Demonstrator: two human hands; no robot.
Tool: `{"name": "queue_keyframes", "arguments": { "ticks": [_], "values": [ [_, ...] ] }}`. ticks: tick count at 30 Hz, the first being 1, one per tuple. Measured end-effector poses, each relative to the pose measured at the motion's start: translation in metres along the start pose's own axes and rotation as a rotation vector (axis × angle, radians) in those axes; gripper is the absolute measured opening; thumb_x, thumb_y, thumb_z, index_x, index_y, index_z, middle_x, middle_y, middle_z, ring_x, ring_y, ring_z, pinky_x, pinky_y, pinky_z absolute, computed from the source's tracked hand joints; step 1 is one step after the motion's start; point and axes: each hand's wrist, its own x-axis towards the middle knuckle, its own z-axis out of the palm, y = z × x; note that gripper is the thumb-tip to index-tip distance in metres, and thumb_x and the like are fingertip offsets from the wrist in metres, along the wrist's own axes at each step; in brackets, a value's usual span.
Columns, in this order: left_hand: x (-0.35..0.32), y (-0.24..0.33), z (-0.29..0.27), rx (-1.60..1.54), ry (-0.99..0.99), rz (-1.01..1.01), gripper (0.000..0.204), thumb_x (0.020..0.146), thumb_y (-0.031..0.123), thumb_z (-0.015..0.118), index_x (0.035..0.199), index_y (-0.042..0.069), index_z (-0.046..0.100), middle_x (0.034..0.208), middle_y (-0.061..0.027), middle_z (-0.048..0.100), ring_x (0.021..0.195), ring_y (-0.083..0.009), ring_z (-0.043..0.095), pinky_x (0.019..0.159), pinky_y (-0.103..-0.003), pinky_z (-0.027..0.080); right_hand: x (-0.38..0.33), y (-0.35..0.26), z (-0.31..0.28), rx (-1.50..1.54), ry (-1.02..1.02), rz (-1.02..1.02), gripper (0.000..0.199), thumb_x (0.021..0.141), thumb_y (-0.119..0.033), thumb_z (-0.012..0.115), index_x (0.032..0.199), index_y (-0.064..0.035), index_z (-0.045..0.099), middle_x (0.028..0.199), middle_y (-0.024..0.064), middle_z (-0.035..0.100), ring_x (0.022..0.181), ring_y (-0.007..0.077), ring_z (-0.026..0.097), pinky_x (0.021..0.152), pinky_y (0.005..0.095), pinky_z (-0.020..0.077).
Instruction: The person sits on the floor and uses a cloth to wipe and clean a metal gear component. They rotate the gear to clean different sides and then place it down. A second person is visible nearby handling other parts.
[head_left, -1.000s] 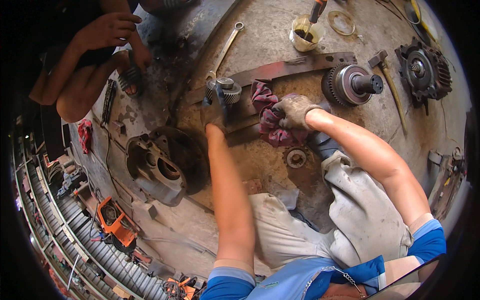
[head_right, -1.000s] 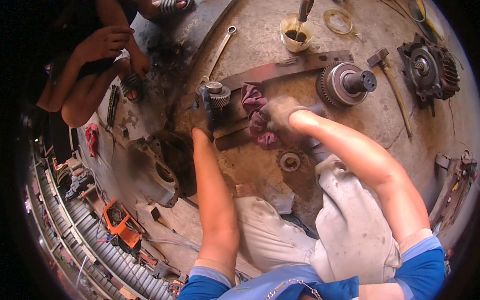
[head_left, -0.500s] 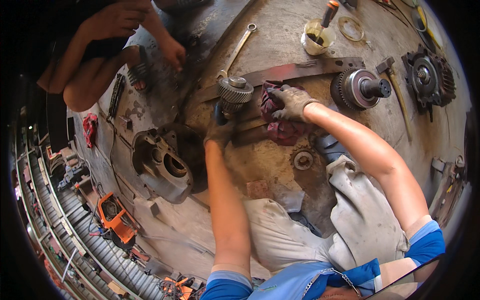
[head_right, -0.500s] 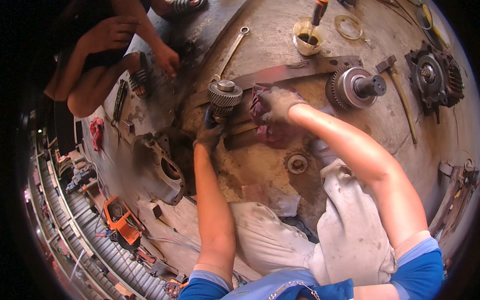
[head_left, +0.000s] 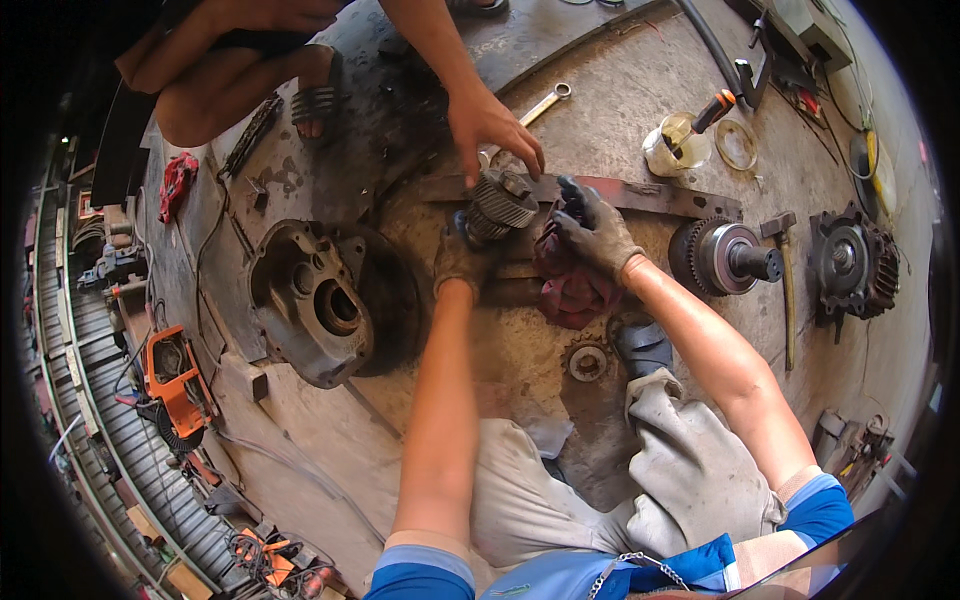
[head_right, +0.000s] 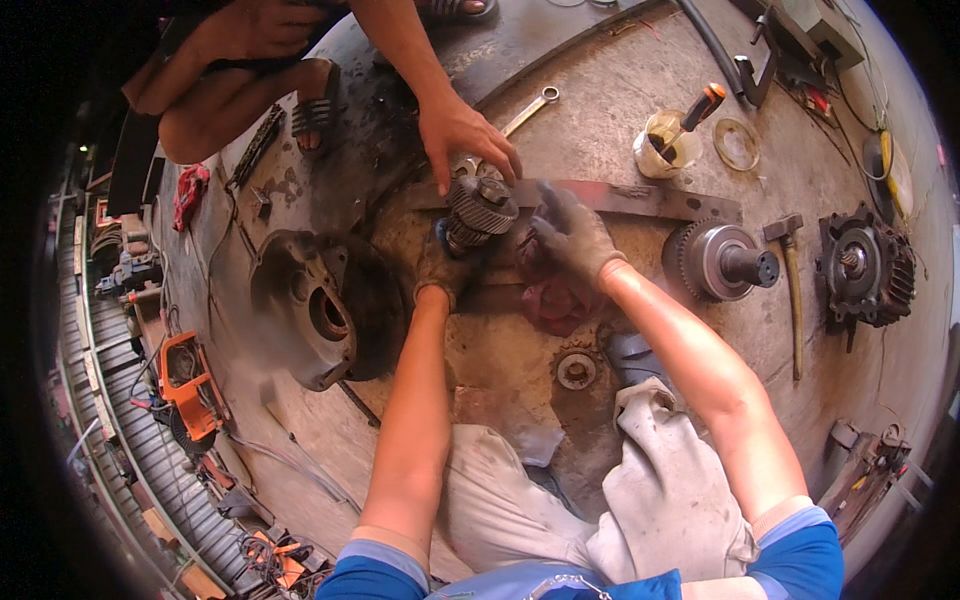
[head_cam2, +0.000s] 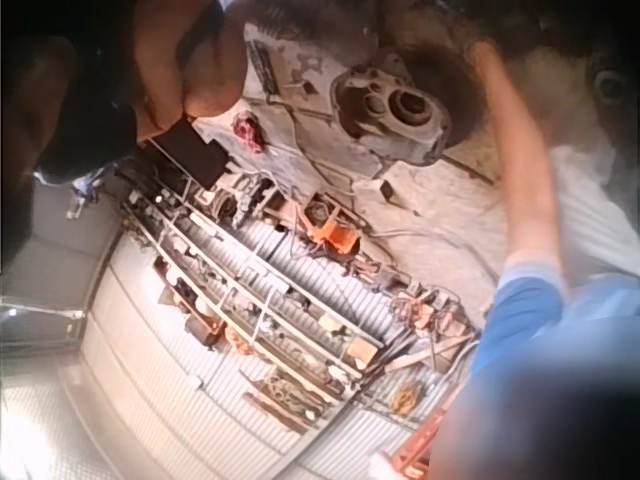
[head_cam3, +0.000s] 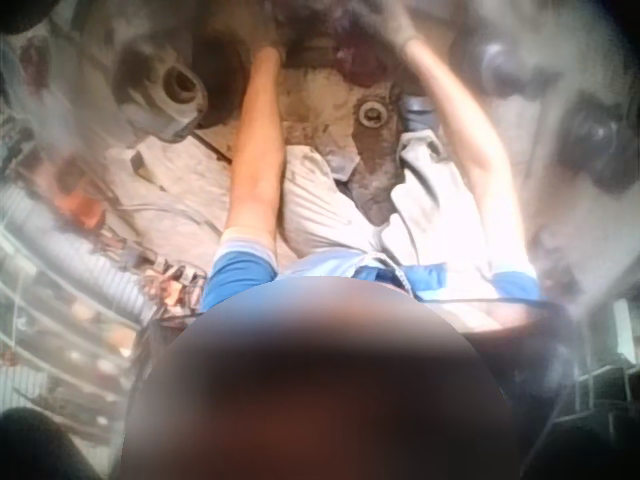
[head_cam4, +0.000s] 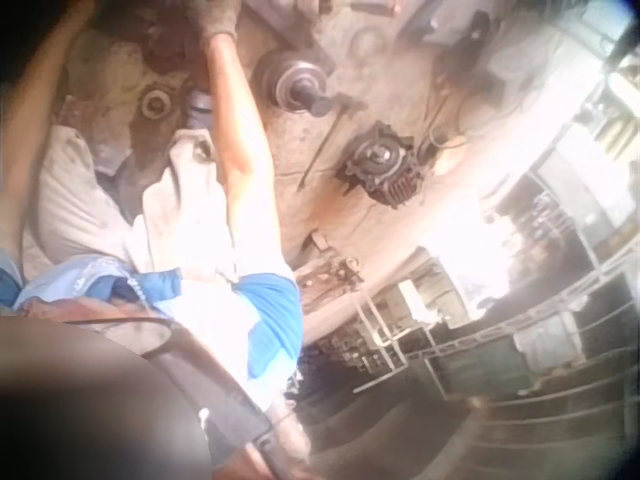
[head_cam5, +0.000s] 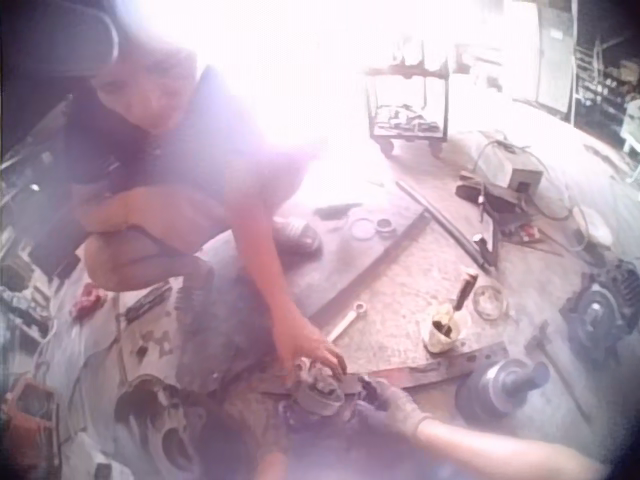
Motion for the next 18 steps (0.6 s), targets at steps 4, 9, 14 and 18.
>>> {"name": "queue_keyframes", "arguments": {
  "ticks": [4, 9, 14, 18],
  "values": [
    [-0.003, 0.004, -0.006, -0.004, 0.022, 0.105, 0.065, 0.072, 0.032, 0.084, 0.127, 0.008, 0.06, 0.121, -0.0122, 0.069, 0.114, -0.0275, 0.065, 0.095, -0.038, 0.05, -0.011, -0.005, 0.0, -0.456, 0.015, -0.158, 0.08, 0.087, -0.04, 0.073, 0.151, -0.0075, 0.04, 0.148, 0.0214, 0.045, 0.133, 0.0385, 0.049, 0.114, 0.0436, 0.0384],
    [0.016, -0.011, 0.006, 0.036, -0.046, 0.077, 0.058, 0.073, 0.031, 0.084, 0.123, 0.008, 0.064, 0.117, -0.0112, 0.07, 0.109, -0.0257, 0.066, 0.091, -0.037, 0.052, -0.037, -0.007, 0.009, -0.907, -0.206, -0.072, 0.084, 0.074, -0.041, 0.081, 0.146, -0.0145, 0.046, 0.15, 0.0182, 0.042, 0.13, 0.0407, 0.05, 0.11, 0.0455, 0.0423],
    [0.037, -0.047, 0.031, 0.18, 0.006, 0.204, 0.061, 0.073, 0.044, 0.082, 0.119, 0.01, 0.062, 0.113, -0.0166, 0.07, 0.107, -0.0337, 0.068, 0.088, -0.043, 0.054, -0.032, -0.024, -0.018, -0.431, -0.17, 0.078, 0.05, 0.077, -0.017, 0.069, 0.127, -0.0103, 0.064, 0.129, 0.0164, 0.061, 0.122, 0.0327, 0.058, 0.105, 0.0435, 0.0453],
    [0.041, -0.056, 0.034, 0.326, 0.058, 0.221, 0.056, 0.074, 0.041, 0.081, 0.118, 0.011, 0.064, 0.114, -0.0155, 0.07, 0.105, -0.0326, 0.068, 0.088, -0.043, 0.054, -0.056, -0.053, -0.049, 0.135, -0.156, 0.202, 0.048, 0.08, -0.014, 0.068, 0.126, -0.0029, 0.064, 0.121, 0.0108, 0.068, 0.114, 0.0171, 0.062, 0.102, 0.0349, 0.0482]
  ]
}}
